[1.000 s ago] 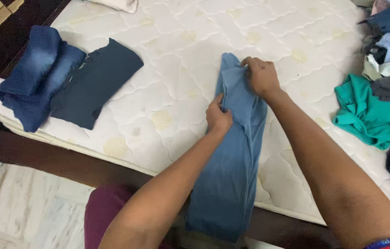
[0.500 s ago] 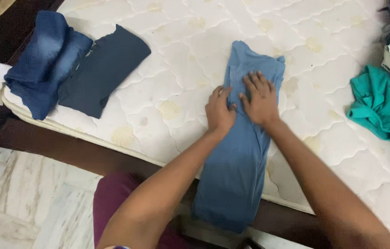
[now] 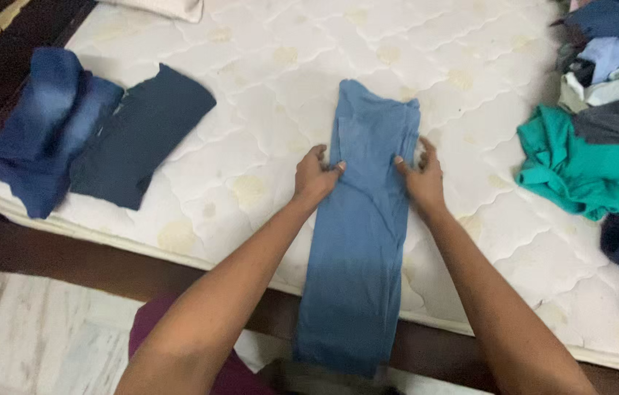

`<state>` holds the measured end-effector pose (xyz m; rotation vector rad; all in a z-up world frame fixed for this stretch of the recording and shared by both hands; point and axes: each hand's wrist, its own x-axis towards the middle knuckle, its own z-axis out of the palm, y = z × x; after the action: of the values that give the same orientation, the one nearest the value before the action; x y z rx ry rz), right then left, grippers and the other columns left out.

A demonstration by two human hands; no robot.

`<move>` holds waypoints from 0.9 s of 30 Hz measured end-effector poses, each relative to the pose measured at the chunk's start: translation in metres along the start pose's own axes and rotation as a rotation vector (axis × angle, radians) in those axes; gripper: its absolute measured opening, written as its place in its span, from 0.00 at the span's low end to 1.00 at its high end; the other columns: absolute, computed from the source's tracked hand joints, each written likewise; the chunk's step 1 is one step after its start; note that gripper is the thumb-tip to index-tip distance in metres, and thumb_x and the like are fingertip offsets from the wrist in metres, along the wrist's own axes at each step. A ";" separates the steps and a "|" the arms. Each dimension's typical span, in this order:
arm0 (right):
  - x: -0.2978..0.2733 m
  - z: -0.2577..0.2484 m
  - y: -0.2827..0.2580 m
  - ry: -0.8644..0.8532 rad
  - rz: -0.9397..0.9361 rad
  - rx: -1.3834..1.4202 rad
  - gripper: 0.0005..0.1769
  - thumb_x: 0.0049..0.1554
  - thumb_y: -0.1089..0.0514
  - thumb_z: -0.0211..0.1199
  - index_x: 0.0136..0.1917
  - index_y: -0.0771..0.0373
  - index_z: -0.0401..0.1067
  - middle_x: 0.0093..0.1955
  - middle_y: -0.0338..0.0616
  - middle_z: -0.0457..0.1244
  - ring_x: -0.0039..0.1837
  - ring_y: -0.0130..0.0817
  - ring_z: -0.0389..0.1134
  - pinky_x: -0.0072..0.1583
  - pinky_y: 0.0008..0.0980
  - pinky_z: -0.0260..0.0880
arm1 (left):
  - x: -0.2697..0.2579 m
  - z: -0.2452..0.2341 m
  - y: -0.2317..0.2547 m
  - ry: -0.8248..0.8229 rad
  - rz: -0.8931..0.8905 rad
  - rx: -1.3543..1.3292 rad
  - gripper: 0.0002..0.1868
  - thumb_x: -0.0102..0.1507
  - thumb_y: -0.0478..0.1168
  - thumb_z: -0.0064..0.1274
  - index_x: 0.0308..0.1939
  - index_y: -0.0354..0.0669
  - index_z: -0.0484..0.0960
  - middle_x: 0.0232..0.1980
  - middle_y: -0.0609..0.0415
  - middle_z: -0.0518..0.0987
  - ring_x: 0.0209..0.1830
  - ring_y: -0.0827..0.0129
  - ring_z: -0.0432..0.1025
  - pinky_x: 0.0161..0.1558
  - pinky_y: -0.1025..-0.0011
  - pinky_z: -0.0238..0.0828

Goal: The person folds a light blue shirt and a pair of brown trousers on a bed. The person smooths and aligns each garment, folds them into compact rectangles, and places them in a neat stack.

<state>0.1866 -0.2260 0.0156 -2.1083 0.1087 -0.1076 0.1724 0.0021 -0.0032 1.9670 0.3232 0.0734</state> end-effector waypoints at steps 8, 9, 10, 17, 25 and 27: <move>0.068 -0.012 -0.008 -0.185 0.398 0.435 0.66 0.53 0.57 0.73 0.83 0.50 0.23 0.75 0.67 0.53 0.73 0.53 0.57 0.71 0.52 0.54 | 0.077 0.026 0.019 -0.131 -0.141 -0.233 0.62 0.44 0.37 0.74 0.75 0.32 0.50 0.66 0.35 0.73 0.62 0.52 0.74 0.60 0.62 0.76; 0.072 -0.008 -0.004 -0.174 0.396 0.453 0.66 0.52 0.59 0.73 0.83 0.52 0.24 0.74 0.67 0.53 0.73 0.53 0.58 0.70 0.51 0.58 | 0.079 0.028 0.016 -0.109 -0.129 -0.146 0.62 0.43 0.37 0.76 0.74 0.32 0.52 0.66 0.35 0.72 0.64 0.51 0.72 0.61 0.62 0.74; 0.075 -0.004 0.001 -0.163 0.393 0.472 0.66 0.50 0.62 0.73 0.82 0.53 0.25 0.74 0.68 0.54 0.73 0.54 0.60 0.70 0.50 0.61 | 0.082 0.030 0.014 -0.086 -0.117 -0.059 0.62 0.42 0.37 0.78 0.73 0.31 0.55 0.67 0.36 0.71 0.65 0.51 0.70 0.62 0.62 0.71; 0.097 0.018 0.011 -0.209 0.093 0.487 0.61 0.44 0.72 0.67 0.83 0.52 0.41 0.71 0.70 0.57 0.67 0.50 0.67 0.62 0.41 0.76 | 0.097 0.025 0.015 -0.097 -0.074 0.202 0.42 0.49 0.49 0.76 0.61 0.33 0.75 0.58 0.38 0.81 0.59 0.49 0.77 0.59 0.61 0.73; 0.129 0.015 -0.023 -0.122 -0.023 0.062 0.27 0.45 0.71 0.73 0.59 0.56 0.81 0.59 0.47 0.71 0.56 0.33 0.72 0.59 0.30 0.73 | 0.126 0.023 0.037 -0.096 -0.092 0.215 0.38 0.45 0.44 0.77 0.56 0.38 0.78 0.56 0.44 0.81 0.56 0.54 0.77 0.55 0.63 0.75; 0.137 0.009 -0.035 -0.078 -0.065 0.046 0.25 0.46 0.70 0.72 0.57 0.56 0.81 0.56 0.46 0.72 0.54 0.32 0.73 0.58 0.29 0.73 | 0.136 0.016 0.042 -0.066 -0.030 0.219 0.35 0.45 0.44 0.77 0.53 0.38 0.81 0.54 0.44 0.82 0.55 0.56 0.78 0.56 0.64 0.74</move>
<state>0.3250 -0.2168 0.0460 -2.0678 -0.0087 -0.0651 0.3147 0.0076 0.0156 2.1750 0.3285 -0.0475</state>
